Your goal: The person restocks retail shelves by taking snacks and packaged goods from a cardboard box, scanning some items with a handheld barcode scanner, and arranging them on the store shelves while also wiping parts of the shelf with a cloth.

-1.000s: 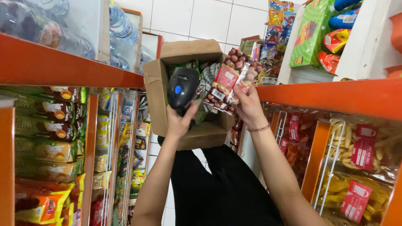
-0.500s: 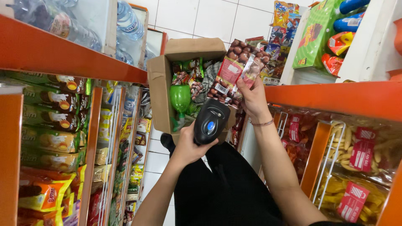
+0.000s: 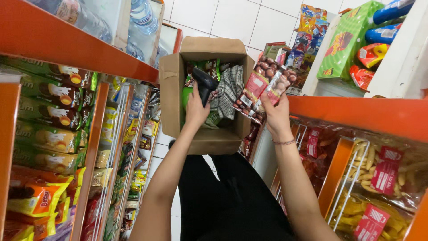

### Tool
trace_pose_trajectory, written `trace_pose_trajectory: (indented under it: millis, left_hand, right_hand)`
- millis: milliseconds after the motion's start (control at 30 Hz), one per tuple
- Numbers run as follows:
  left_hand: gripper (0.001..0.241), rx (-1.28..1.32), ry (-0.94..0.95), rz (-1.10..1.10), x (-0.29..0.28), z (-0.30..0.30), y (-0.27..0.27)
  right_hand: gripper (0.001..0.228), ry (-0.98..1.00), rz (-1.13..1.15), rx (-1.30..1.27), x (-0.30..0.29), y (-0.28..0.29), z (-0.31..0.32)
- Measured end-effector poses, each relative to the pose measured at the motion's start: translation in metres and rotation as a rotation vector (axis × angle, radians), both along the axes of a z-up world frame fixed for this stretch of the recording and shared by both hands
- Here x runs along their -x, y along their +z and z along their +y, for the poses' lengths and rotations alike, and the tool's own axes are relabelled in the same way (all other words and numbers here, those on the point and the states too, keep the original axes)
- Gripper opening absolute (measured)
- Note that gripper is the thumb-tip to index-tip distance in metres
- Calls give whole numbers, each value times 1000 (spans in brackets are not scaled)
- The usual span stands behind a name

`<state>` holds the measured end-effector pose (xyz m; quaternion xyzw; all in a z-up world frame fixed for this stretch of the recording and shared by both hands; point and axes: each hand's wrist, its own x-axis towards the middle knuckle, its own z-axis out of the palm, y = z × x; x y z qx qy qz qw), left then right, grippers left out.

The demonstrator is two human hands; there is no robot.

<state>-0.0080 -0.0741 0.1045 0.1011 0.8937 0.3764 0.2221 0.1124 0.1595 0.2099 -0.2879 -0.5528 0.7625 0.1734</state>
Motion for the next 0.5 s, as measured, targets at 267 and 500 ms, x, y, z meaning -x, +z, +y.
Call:
trace_pose_trajectory:
  millis: [267, 500]
  left_hand:
    - [65, 562, -153, 325, 47, 32, -76]
    - [31, -234, 83, 461, 13, 23, 110]
  right_hand:
    - [48, 33, 11, 98, -15, 9, -20]
    - [33, 46, -54, 92, -15, 10, -42]
